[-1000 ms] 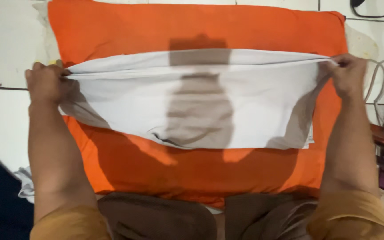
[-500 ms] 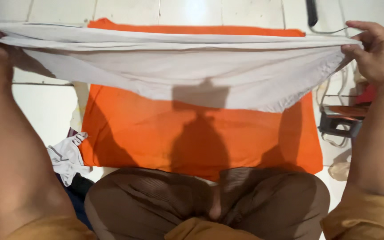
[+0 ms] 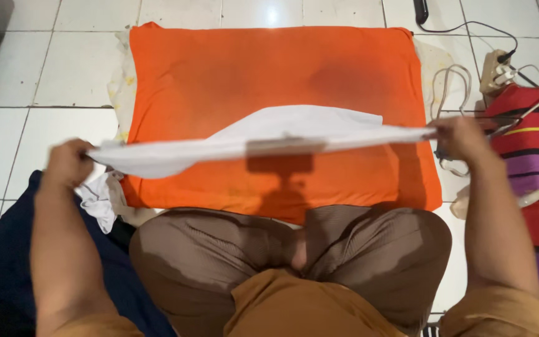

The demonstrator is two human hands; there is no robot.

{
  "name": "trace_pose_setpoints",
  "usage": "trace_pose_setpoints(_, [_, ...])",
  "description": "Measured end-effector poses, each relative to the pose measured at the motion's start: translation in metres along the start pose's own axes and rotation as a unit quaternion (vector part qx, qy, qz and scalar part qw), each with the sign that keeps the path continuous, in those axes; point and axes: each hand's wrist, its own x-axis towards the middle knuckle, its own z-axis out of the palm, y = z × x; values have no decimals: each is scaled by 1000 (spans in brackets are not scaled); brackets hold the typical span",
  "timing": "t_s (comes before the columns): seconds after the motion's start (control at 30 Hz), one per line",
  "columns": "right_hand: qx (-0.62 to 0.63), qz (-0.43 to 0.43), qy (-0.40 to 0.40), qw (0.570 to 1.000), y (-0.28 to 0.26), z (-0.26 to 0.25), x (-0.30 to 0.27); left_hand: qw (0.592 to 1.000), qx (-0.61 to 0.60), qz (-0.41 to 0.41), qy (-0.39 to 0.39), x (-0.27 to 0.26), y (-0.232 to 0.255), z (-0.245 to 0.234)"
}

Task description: The person irons a pair of beige shorts and a white long-sleeved shirt on an orange mat. They spray water on the garments, smooth them by hand, and use an electric iron to press the fabric, then fold and set aside the finished items.

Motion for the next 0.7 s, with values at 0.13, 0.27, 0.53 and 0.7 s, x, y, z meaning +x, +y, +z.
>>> trace_pose_setpoints(0.13, [-33,-109,20,993,27,35,-12,993,76,76,-53,-35,7,21])
trace_pose_setpoints(0.27, [129,-102,80,983,30,13,-30,999,40,-2,13,-49,27,-17])
trace_pose_setpoints(0.53, [280,-121,113,946,45,-79,-15,967,127,167,142,-19,76,-112])
trace_pose_setpoints(0.7, [234,-124,96,959,80,-109,17,978,-82,159,106,40,16,-109])
